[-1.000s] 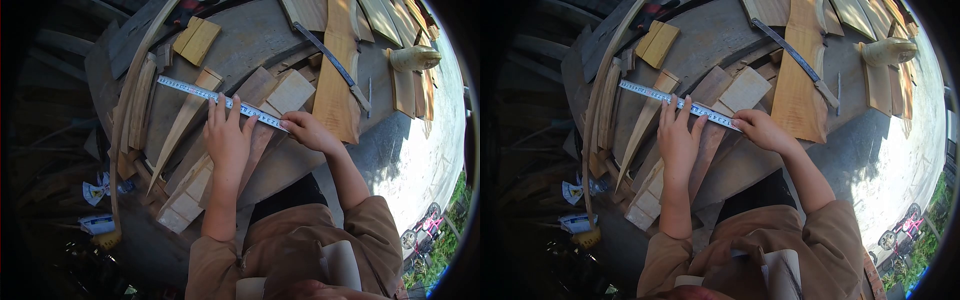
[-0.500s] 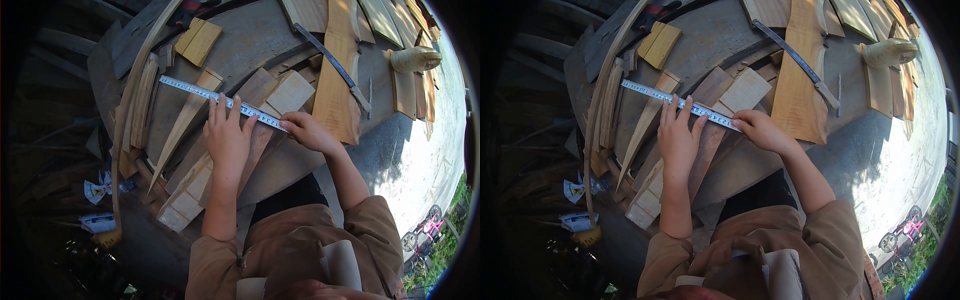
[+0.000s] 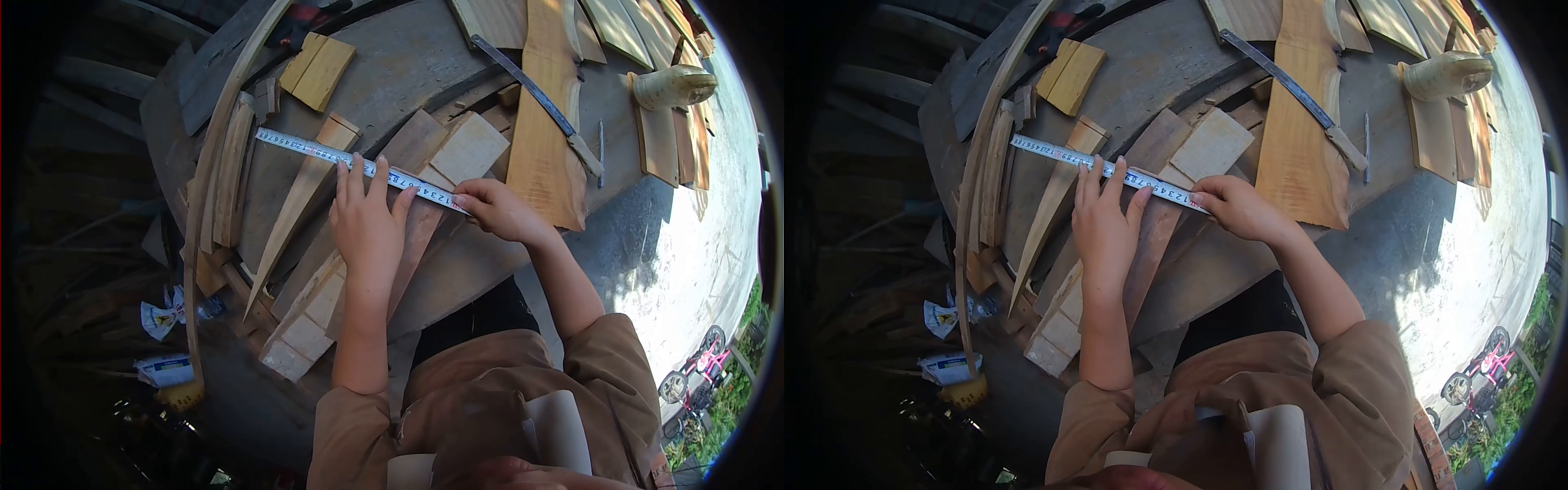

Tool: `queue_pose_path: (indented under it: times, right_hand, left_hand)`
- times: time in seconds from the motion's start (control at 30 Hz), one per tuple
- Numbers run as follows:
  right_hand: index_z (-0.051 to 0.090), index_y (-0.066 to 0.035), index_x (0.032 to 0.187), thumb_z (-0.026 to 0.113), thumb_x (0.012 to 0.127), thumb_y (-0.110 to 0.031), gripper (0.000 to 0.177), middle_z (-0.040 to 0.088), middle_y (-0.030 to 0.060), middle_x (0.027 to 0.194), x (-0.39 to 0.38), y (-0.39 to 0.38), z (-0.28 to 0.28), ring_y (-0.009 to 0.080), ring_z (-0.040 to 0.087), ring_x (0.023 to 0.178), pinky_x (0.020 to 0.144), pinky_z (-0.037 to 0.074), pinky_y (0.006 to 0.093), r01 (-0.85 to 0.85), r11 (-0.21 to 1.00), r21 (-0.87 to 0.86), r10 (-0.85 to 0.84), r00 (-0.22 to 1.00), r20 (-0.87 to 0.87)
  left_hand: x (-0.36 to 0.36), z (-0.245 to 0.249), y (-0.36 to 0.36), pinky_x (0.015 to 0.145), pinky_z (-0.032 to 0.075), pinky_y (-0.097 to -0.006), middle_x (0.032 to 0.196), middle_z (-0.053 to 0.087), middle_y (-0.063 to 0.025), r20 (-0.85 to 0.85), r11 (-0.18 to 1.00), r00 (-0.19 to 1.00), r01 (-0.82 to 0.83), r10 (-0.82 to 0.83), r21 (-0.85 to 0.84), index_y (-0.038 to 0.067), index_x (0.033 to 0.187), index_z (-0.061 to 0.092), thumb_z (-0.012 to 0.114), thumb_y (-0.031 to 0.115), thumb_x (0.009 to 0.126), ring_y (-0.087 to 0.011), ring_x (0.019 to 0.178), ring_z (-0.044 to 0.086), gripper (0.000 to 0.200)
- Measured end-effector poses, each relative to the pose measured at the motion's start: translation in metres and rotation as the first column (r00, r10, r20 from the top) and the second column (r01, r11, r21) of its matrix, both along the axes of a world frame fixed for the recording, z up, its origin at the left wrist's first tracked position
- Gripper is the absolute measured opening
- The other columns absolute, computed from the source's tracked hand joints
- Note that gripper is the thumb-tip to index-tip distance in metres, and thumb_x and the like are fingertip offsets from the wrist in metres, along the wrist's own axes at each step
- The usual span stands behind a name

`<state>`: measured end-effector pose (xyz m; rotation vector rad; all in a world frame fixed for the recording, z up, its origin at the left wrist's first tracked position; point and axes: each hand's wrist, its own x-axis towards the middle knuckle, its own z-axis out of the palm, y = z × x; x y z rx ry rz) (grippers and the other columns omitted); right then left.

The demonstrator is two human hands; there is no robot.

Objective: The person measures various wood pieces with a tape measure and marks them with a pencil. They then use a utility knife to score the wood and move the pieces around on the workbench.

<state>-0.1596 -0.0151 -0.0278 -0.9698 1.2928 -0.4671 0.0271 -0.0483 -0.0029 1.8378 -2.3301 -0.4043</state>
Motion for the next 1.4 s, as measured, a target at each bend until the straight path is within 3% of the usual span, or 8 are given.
queue_pose_path:
  times: [0.27, 0.57, 1.07, 1.13, 1.27, 1.4]
  right_hand:
    - [0.056, -0.001, 0.093, 0.047, 0.089, -0.025, 0.026, 0.041, -0.0032, 0.059, -0.0027, -0.002, 0.0018, 0.0047, 0.038, 0.05, 0.045, 0.033, 0.0193, -0.014, 0.992, 0.122, -0.001, 0.992, 0.124]
    - [0.057, 0.003, 0.092, 0.047, 0.088, -0.022, 0.027, 0.046, 0.0014, 0.058, -0.0029, -0.0025, 0.0015, 0.0086, 0.045, 0.049, 0.047, 0.038, 0.0239, -0.019, 0.997, 0.073, 0.011, 0.994, 0.112]
    - [0.056, 0.002, 0.09, 0.046, 0.089, -0.023, 0.027, 0.045, 0.0007, 0.056, -0.0011, 0.0002, 0.0015, 0.0084, 0.043, 0.049, 0.047, 0.037, 0.0236, -0.003, 0.999, 0.047, -0.002, 0.995, 0.096]
    - [0.056, -0.001, 0.092, 0.046, 0.09, -0.026, 0.027, 0.041, -0.0031, 0.058, -0.0009, 0.0003, 0.0014, 0.0053, 0.038, 0.049, 0.046, 0.033, 0.0193, -0.009, 0.998, 0.068, 0.002, 0.994, 0.106]
    - [0.056, -0.001, 0.092, 0.046, 0.09, -0.026, 0.027, 0.04, -0.0031, 0.057, -0.0008, 0.0004, 0.0024, 0.0053, 0.038, 0.05, 0.046, 0.033, 0.0193, -0.005, 0.998, 0.055, 0.0, 0.995, 0.101]
    - [0.056, -0.001, 0.092, 0.046, 0.09, -0.026, 0.027, 0.041, -0.0033, 0.057, -0.001, 0.0002, 0.0018, 0.0051, 0.039, 0.05, 0.046, 0.033, 0.0193, -0.008, 0.998, 0.056, 0.002, 0.995, 0.101]
  left_hand:
    - [-0.0012, 0.0016, 0.0006, 0.095, 0.031, -0.0437, 0.13, 0.039, -0.0144, 0.015, 1.0, 1.0, 0.002, -0.002, 0.01, 0.01, 0.117, 0.052, 0.055, 0.038, 0.08, -0.0312, 0.124, 0.03, 0.047]
    - [-0.0013, 0.0018, 0.0005, 0.096, 0.03, -0.0438, 0.13, 0.038, -0.0135, 0.043, 1.0, 0.999, 0.003, -0.004, 0.018, 0.011, 0.119, 0.051, 0.055, 0.039, 0.08, -0.031, 0.124, 0.029, 0.048]
    - [-0.0023, 0.003, -0.0009, 0.096, 0.03, -0.0435, 0.13, 0.039, -0.0145, 0.023, 1.0, 1.0, 0.02, -0.02, 0.015, 0.009, 0.119, 0.051, 0.057, 0.034, 0.08, -0.0307, 0.124, 0.029, 0.047]
    - [-0.0026, 0.002, -0.0009, 0.094, 0.031, -0.0431, 0.129, 0.039, -0.0162, 0.018, 1.0, 1.0, 0.022, -0.022, -0.01, 0.009, 0.118, 0.052, 0.06, 0.035, 0.076, -0.0307, 0.124, 0.03, 0.05]
    - [-0.0029, 0.0023, -0.0001, 0.094, 0.031, -0.0431, 0.129, 0.039, -0.0163, 0.034, 1.0, 0.999, 0.018, -0.017, -0.01, 0.009, 0.118, 0.051, 0.06, 0.035, 0.077, -0.0305, 0.124, 0.03, 0.05]
    - [-0.0025, 0.0023, -0.0003, 0.095, 0.027, -0.0493, 0.13, 0.039, -0.0158, 0.013, 1.0, 1.0, 0.006, -0.006, 0.0, 0.009, 0.118, 0.051, 0.06, 0.036, 0.077, -0.0299, 0.125, 0.03, 0.05]
